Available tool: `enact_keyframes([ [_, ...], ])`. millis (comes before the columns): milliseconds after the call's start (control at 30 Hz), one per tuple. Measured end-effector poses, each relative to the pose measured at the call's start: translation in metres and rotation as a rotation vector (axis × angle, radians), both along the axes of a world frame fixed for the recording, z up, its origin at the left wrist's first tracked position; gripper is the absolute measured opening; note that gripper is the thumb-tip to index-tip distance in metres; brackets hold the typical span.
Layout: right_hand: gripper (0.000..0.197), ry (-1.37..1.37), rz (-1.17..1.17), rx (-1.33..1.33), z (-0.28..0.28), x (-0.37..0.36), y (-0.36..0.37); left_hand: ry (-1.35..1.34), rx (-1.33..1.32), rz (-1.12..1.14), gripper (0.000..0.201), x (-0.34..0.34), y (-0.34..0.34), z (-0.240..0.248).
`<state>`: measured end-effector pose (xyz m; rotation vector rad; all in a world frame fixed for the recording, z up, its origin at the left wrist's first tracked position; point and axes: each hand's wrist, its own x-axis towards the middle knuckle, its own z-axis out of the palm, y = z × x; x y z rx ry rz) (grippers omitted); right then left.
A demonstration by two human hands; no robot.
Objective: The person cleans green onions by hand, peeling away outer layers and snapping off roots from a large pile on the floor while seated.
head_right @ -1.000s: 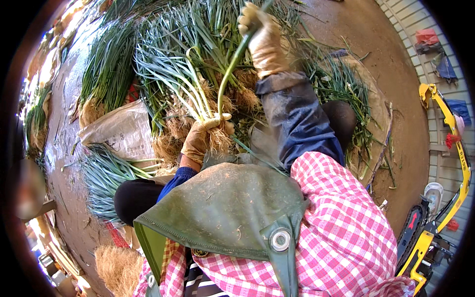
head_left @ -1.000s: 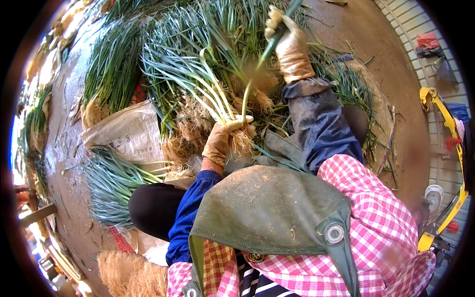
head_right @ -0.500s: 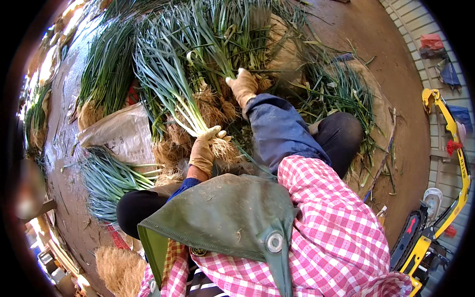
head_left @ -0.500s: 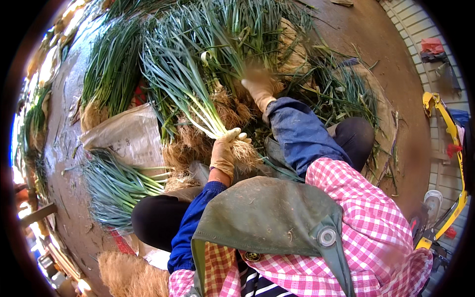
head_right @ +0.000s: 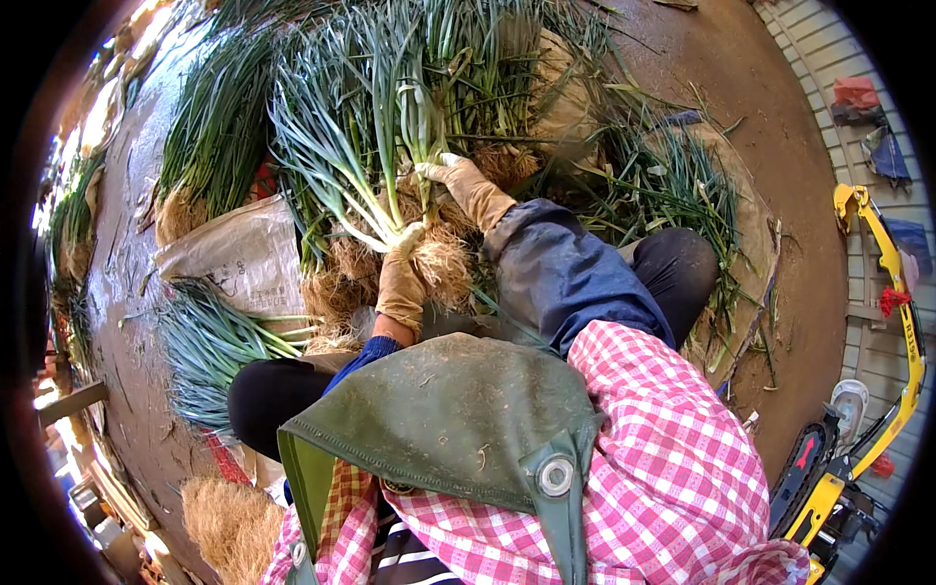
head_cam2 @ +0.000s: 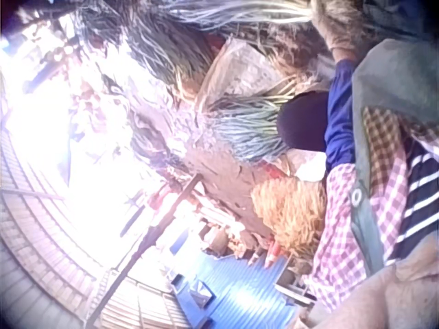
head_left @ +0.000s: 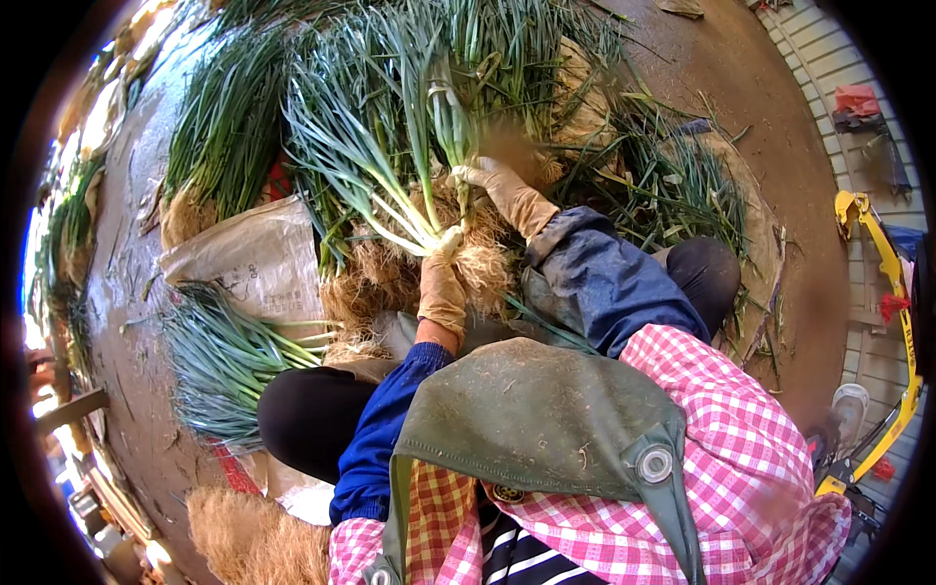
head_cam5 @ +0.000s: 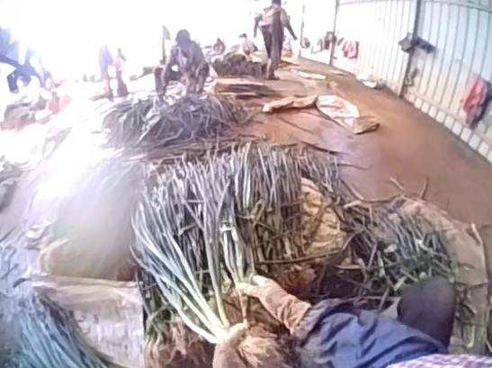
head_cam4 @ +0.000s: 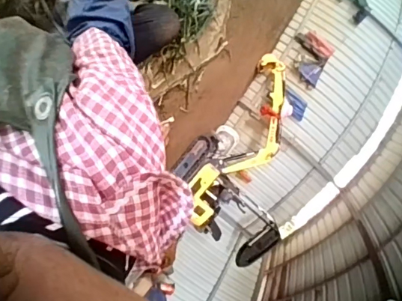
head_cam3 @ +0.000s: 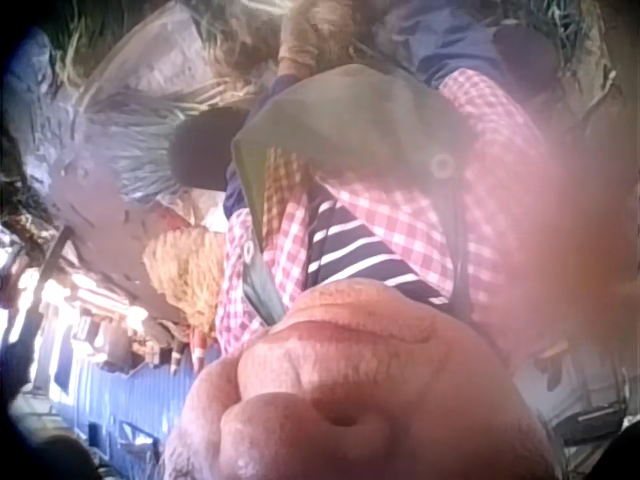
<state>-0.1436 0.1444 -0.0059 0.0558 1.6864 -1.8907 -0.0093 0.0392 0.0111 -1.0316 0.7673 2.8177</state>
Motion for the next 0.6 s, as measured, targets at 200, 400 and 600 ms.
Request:
enact_keyframes([
  [200, 0.032, 0.735, -0.028, 0.751, 0.043, 0.026, -0.002, -0.004, -0.156, -0.128, 0.016, 0.004, -0.001, -0.017],
  [400, 0.019, 0.111, 0.186, -0.169, 0.070, 0.081, 0.004, 0.052, -0.250, -0.007, 0.015, 0.005, -0.003, -0.017],
  [600, 0.037, 0.181, 0.083, -0.539, 0.135, 0.058, 0.023, 0.021, -0.194, -0.023, 0.013, 0.010, -0.006, -0.018],
])
